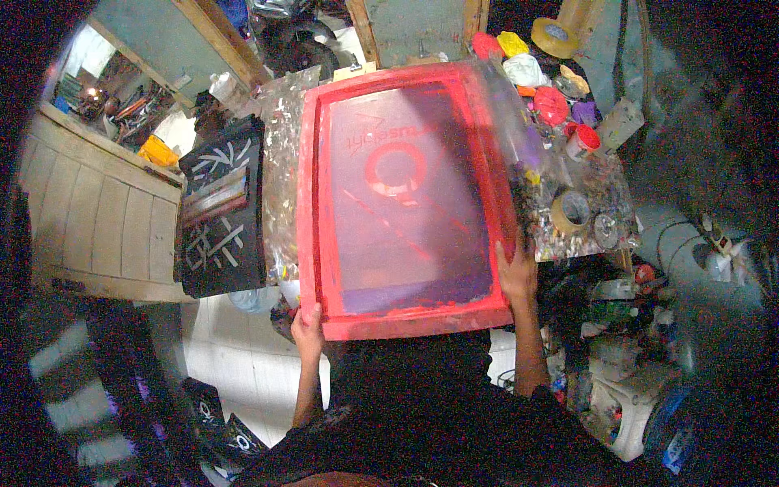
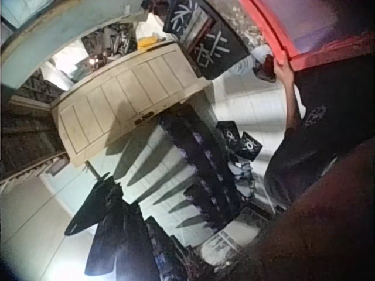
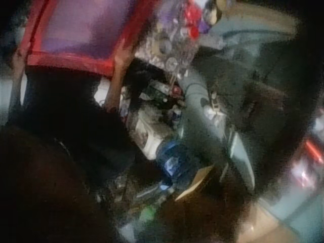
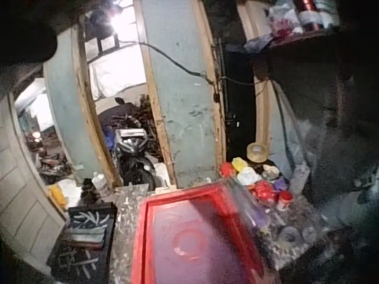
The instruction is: The person places a red screen printing frame onto a workbench and secures it using a metal clamp. They adjust the clamp's position and tighten it to hold the frame in place, then briefly use a squeegee on the frame's surface.
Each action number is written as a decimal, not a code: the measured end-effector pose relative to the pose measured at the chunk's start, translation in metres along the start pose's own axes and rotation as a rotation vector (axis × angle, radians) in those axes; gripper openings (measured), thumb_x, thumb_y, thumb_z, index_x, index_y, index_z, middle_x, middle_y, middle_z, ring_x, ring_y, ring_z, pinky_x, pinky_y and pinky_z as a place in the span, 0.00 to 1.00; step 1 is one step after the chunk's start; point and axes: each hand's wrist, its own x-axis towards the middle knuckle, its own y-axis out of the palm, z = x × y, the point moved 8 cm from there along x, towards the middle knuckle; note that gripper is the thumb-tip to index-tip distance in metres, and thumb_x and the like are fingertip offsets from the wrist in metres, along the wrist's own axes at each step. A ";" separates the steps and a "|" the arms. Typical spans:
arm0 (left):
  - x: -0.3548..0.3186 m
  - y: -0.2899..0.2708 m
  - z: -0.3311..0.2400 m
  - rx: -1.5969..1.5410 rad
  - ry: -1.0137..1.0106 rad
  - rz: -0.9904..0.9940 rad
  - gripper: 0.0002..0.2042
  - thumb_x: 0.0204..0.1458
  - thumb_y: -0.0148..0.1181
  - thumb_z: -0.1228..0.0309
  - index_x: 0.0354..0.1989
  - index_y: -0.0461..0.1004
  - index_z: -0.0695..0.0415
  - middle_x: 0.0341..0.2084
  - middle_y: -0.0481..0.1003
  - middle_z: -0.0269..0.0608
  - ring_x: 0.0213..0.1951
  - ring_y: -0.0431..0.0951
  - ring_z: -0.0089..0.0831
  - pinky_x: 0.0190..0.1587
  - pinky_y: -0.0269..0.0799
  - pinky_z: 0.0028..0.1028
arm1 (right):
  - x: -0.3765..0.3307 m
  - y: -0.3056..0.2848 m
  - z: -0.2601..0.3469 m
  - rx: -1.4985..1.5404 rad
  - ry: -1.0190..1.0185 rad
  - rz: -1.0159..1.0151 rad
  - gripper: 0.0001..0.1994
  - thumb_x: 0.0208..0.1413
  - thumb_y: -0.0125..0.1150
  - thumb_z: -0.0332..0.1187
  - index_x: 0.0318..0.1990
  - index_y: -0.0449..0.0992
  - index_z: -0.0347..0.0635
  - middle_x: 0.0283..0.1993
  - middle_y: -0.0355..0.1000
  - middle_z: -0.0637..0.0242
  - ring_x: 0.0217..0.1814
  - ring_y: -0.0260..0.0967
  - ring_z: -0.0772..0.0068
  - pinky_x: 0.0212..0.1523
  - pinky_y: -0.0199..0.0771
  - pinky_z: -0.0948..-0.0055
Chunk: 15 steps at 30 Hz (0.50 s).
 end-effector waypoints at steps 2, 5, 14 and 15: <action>-0.001 0.001 -0.004 0.027 0.046 0.017 0.17 0.56 0.63 0.62 0.33 0.75 0.68 0.27 0.78 0.42 0.30 0.73 0.24 0.36 0.71 0.29 | 0.001 0.001 -0.003 0.026 0.015 -0.006 0.34 0.60 0.55 0.49 0.68 0.56 0.40 0.69 0.50 0.38 0.70 0.51 0.36 0.68 0.55 0.55; -0.001 -0.002 0.002 -0.081 -0.004 0.018 0.16 0.56 0.62 0.62 0.33 0.75 0.68 0.26 0.78 0.42 0.29 0.73 0.23 0.35 0.71 0.29 | 0.003 0.002 -0.003 0.035 -0.013 -0.012 0.34 0.60 0.55 0.48 0.68 0.55 0.40 0.69 0.52 0.38 0.70 0.51 0.37 0.69 0.54 0.56; 0.004 0.003 0.020 -0.124 -0.017 0.022 0.16 0.56 0.63 0.64 0.34 0.75 0.69 0.28 0.79 0.44 0.30 0.74 0.24 0.36 0.71 0.28 | 0.002 -0.002 0.001 0.066 -0.033 -0.017 0.34 0.60 0.55 0.47 0.68 0.55 0.38 0.68 0.53 0.39 0.70 0.51 0.40 0.69 0.54 0.57; 0.004 0.003 0.021 -0.140 -0.018 0.014 0.16 0.56 0.63 0.64 0.34 0.75 0.69 0.28 0.79 0.44 0.30 0.74 0.24 0.36 0.71 0.28 | 0.002 -0.002 -0.001 0.071 0.000 0.002 0.34 0.60 0.55 0.47 0.68 0.55 0.38 0.68 0.52 0.39 0.70 0.51 0.40 0.69 0.54 0.57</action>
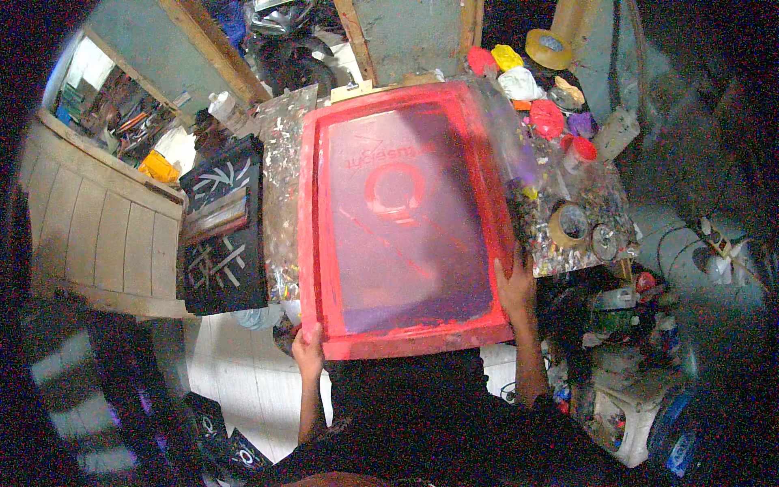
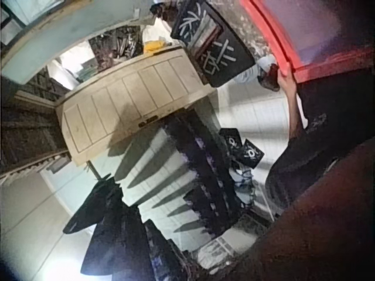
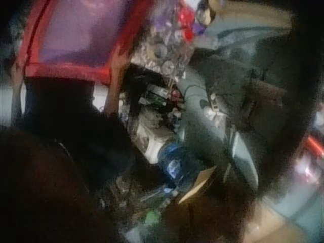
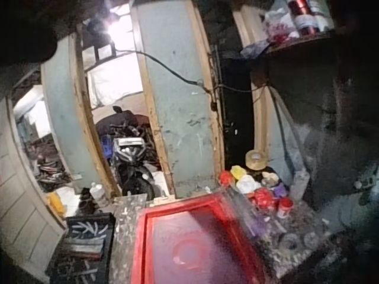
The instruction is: The person places a red screen printing frame onto a workbench and secures it using a metal clamp. They adjust the clamp's position and tighten it to hold the frame in place, then briefly use a squeegee on the frame's surface.
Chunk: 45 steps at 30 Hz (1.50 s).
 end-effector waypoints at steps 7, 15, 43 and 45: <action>-0.001 -0.004 -0.016 0.026 -0.003 0.000 0.15 0.55 0.63 0.65 0.36 0.76 0.69 0.29 0.79 0.42 0.31 0.75 0.23 0.37 0.71 0.28 | 0.001 0.000 0.003 -0.045 0.048 0.077 0.36 0.61 0.52 0.51 0.70 0.50 0.42 0.69 0.48 0.34 0.70 0.48 0.34 0.68 0.56 0.53; 0.000 -0.003 -0.023 0.067 0.071 0.021 0.17 0.57 0.61 0.62 0.33 0.75 0.68 0.27 0.78 0.42 0.30 0.73 0.23 0.37 0.71 0.28 | 0.001 0.003 0.002 -0.038 0.106 0.175 0.37 0.62 0.50 0.51 0.71 0.46 0.42 0.70 0.46 0.33 0.71 0.46 0.32 0.70 0.50 0.51; 0.012 -0.006 -0.003 0.020 0.003 0.048 0.17 0.55 0.63 0.63 0.34 0.74 0.69 0.28 0.78 0.44 0.31 0.74 0.25 0.38 0.70 0.29 | -0.008 -0.003 0.020 -0.015 -0.001 0.060 0.35 0.62 0.49 0.51 0.67 0.55 0.33 0.65 0.55 0.33 0.68 0.51 0.31 0.68 0.52 0.53; 0.012 -0.005 0.000 0.010 -0.010 0.059 0.16 0.55 0.62 0.63 0.34 0.74 0.69 0.29 0.78 0.44 0.31 0.74 0.25 0.38 0.70 0.29 | -0.009 -0.003 0.020 -0.049 -0.016 0.033 0.34 0.62 0.48 0.52 0.67 0.55 0.35 0.63 0.55 0.27 0.65 0.55 0.30 0.65 0.59 0.51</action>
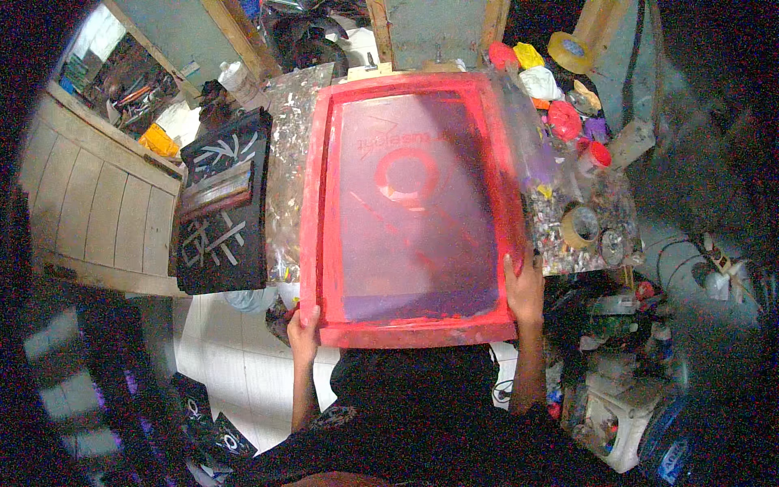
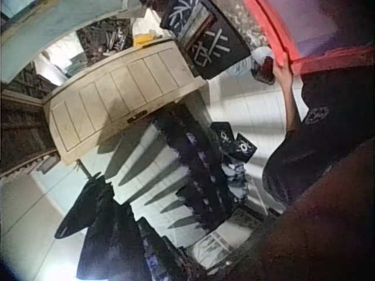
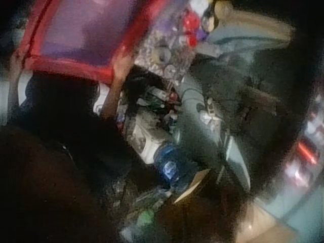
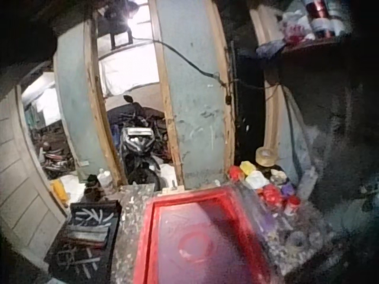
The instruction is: The person places a red screen printing frame onto a workbench and secures it using a metal clamp. They adjust the clamp's position and tighten it to hold the frame in place, then briefly use a squeegee on the frame's surface.
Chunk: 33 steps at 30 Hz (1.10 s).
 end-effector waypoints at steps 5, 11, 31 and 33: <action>0.008 0.004 -0.006 0.034 -0.031 0.120 0.17 0.56 0.61 0.63 0.40 0.74 0.68 0.34 0.79 0.46 0.36 0.76 0.27 0.42 0.70 0.29 | -0.001 -0.002 0.001 -0.027 0.012 -0.013 0.34 0.61 0.50 0.52 0.67 0.56 0.38 0.63 0.56 0.28 0.64 0.57 0.30 0.64 0.60 0.51; 0.036 0.023 -0.018 -0.166 -0.161 0.365 0.21 0.59 0.58 0.63 0.56 0.68 0.65 0.47 0.76 0.42 0.46 0.75 0.28 0.52 0.69 0.28 | 0.001 -0.007 0.007 0.034 0.009 0.007 0.34 0.60 0.54 0.49 0.67 0.56 0.37 0.62 0.60 0.34 0.64 0.60 0.35 0.63 0.61 0.52; 0.047 0.030 -0.018 -0.392 -0.290 0.307 0.16 0.60 0.58 0.64 0.45 0.74 0.68 0.36 0.78 0.40 0.33 0.75 0.20 0.37 0.71 0.22 | 0.008 -0.003 0.002 0.095 -0.012 0.070 0.34 0.62 0.52 0.45 0.69 0.49 0.38 0.64 0.60 0.38 0.64 0.60 0.37 0.64 0.61 0.54; 0.047 0.028 -0.018 -0.386 -0.273 0.266 0.17 0.60 0.58 0.64 0.46 0.73 0.69 0.37 0.78 0.42 0.34 0.76 0.23 0.40 0.72 0.24 | 0.008 -0.002 0.001 0.095 -0.002 0.080 0.34 0.62 0.52 0.45 0.69 0.49 0.38 0.64 0.60 0.38 0.64 0.60 0.37 0.64 0.60 0.54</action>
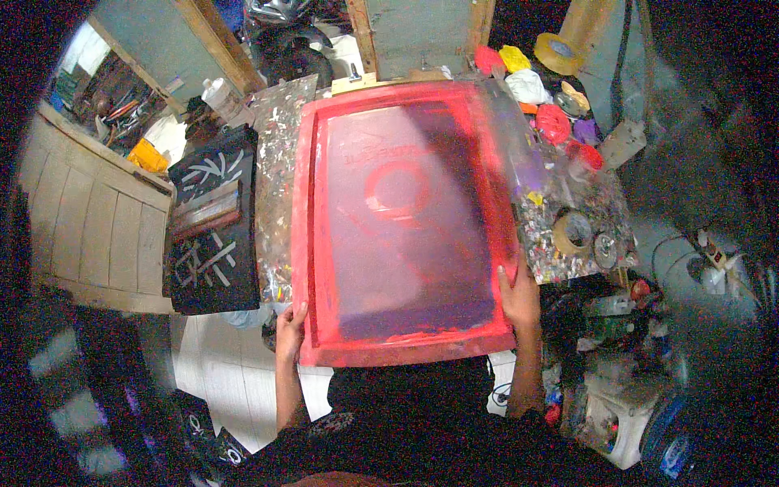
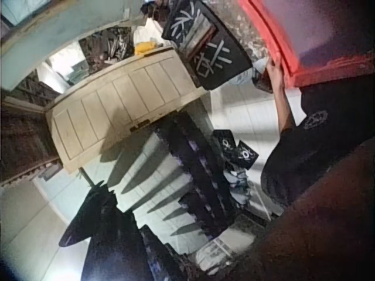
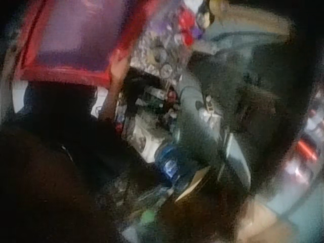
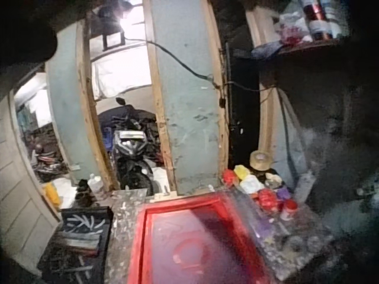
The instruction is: The person places a red screen printing frame onto a workbench and secures it using a metal clamp. They adjust the clamp's position and tighten it to hold the frame in place, then briefly use a squeegee on the frame's surface.
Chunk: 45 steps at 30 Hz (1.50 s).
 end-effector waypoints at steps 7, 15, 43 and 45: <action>0.006 -0.001 -0.003 0.195 0.108 -0.002 0.18 0.60 0.57 0.62 0.45 0.74 0.70 0.37 0.79 0.43 0.36 0.76 0.24 0.43 0.72 0.27 | 0.000 0.000 0.001 -0.003 0.054 0.016 0.34 0.62 0.50 0.47 0.70 0.49 0.38 0.64 0.59 0.38 0.64 0.60 0.36 0.64 0.61 0.53; 0.003 0.000 -0.014 0.573 0.159 -0.101 0.22 0.59 0.58 0.57 0.41 0.76 0.70 0.31 0.79 0.44 0.32 0.74 0.24 0.38 0.70 0.28 | 0.001 0.006 -0.011 -0.021 0.089 0.012 0.35 0.60 0.52 0.49 0.68 0.54 0.37 0.61 0.63 0.39 0.59 0.65 0.36 0.59 0.66 0.52; -0.002 0.001 -0.024 0.573 0.153 -0.111 0.23 0.58 0.58 0.57 0.42 0.76 0.71 0.33 0.80 0.49 0.35 0.77 0.26 0.42 0.71 0.30 | -0.003 -0.006 0.006 0.055 -0.030 -0.101 0.32 0.60 0.57 0.41 0.67 0.55 0.34 0.62 0.63 0.40 0.61 0.64 0.40 0.59 0.68 0.56; -0.003 -0.002 -0.015 0.593 0.061 -0.123 0.23 0.58 0.58 0.56 0.42 0.76 0.71 0.33 0.80 0.50 0.35 0.77 0.27 0.42 0.72 0.30 | -0.002 -0.006 0.004 0.030 -0.004 -0.095 0.32 0.60 0.57 0.42 0.67 0.55 0.35 0.62 0.63 0.40 0.61 0.64 0.40 0.59 0.68 0.55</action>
